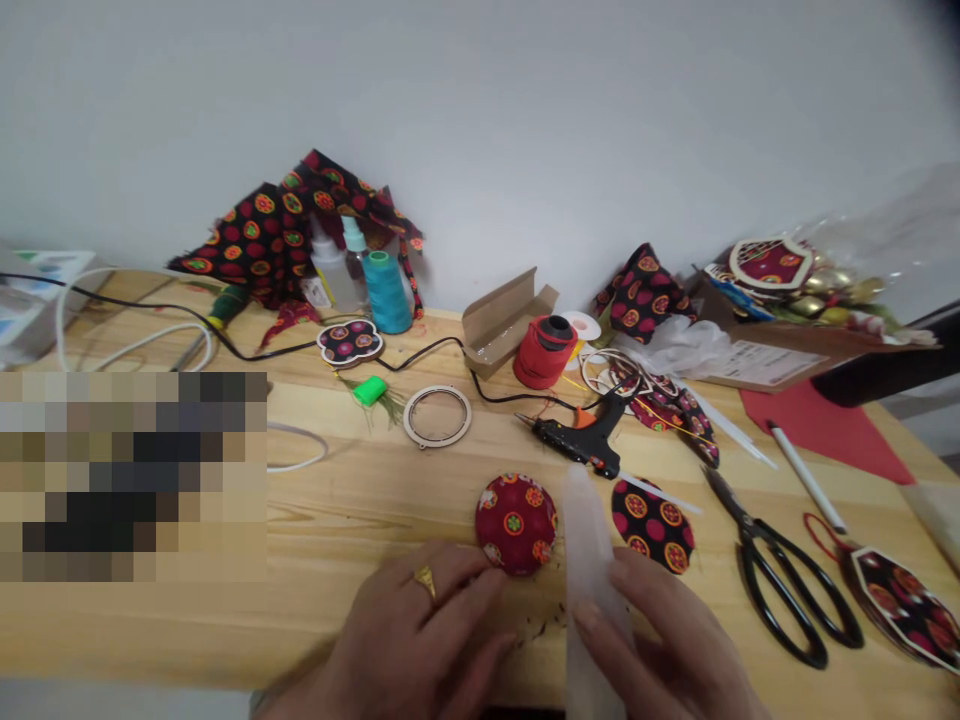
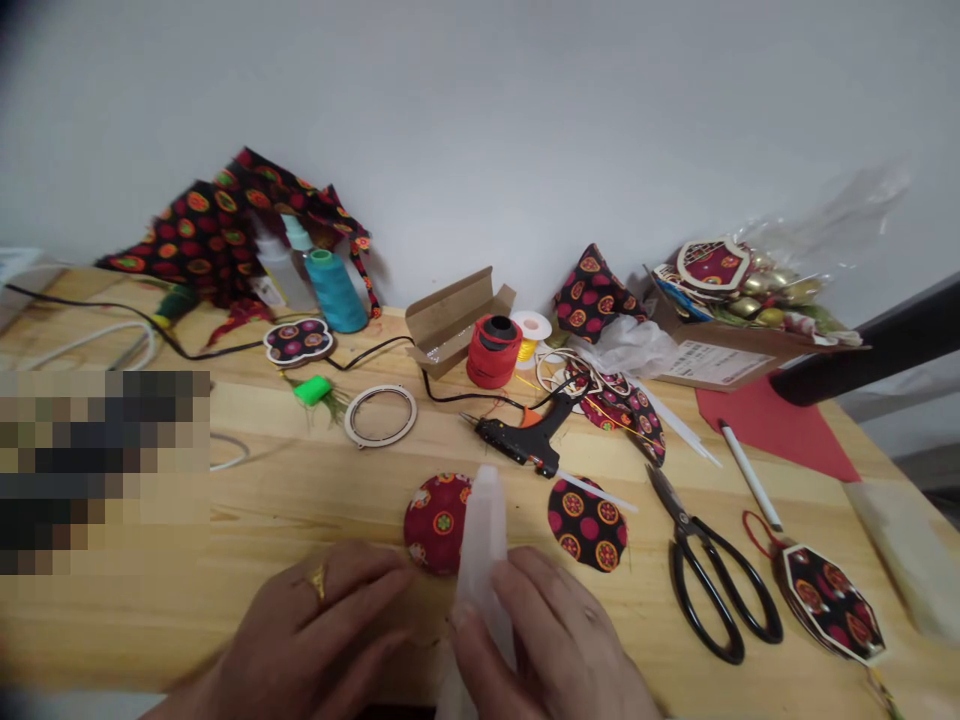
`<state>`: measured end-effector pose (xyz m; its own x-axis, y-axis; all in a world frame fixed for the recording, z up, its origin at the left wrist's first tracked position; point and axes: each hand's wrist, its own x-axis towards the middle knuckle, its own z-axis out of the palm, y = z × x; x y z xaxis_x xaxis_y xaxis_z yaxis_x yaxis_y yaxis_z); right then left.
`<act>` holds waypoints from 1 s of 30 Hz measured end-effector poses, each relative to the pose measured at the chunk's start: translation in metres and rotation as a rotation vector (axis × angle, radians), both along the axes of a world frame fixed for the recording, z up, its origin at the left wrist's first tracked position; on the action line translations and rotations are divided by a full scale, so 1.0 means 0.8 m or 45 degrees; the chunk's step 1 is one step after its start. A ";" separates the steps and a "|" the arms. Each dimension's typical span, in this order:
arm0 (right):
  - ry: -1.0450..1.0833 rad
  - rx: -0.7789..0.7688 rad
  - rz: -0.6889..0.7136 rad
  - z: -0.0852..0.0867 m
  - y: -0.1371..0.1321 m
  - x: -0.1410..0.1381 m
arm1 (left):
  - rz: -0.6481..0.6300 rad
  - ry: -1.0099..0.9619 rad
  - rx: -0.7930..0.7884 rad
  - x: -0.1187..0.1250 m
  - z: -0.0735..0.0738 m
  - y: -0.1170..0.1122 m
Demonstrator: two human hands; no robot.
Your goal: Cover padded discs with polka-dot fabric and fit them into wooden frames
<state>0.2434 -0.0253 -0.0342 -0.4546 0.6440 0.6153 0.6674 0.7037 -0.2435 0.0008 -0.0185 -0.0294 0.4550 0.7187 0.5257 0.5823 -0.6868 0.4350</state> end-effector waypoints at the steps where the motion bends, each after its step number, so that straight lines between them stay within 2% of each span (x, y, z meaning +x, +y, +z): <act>1: 0.067 -0.016 -0.049 -0.003 -0.003 0.001 | 0.014 0.050 0.056 0.000 0.000 0.001; 5: 0.297 -0.150 -0.166 -0.007 -0.006 -0.007 | 0.072 0.006 0.208 0.001 -0.007 0.003; 12: 0.450 -0.309 -0.301 0.008 0.025 -0.032 | 0.138 0.089 0.277 -0.001 -0.030 0.001; 16: 0.572 -0.334 -0.276 0.003 0.032 -0.042 | 0.175 0.139 0.253 0.002 -0.032 0.002; 22: 0.585 -0.484 -0.300 0.001 0.034 -0.053 | 0.187 0.204 0.258 0.000 -0.028 0.004; 30: 0.719 -0.543 -0.384 0.002 0.041 -0.065 | 0.201 0.080 0.220 -0.003 -0.043 0.003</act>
<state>0.1912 0.0078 -0.0327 0.0878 0.9239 0.3724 0.5089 0.2798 -0.8141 -0.0018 -0.0157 -0.0640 0.3797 0.6857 0.6210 0.7107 -0.6460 0.2786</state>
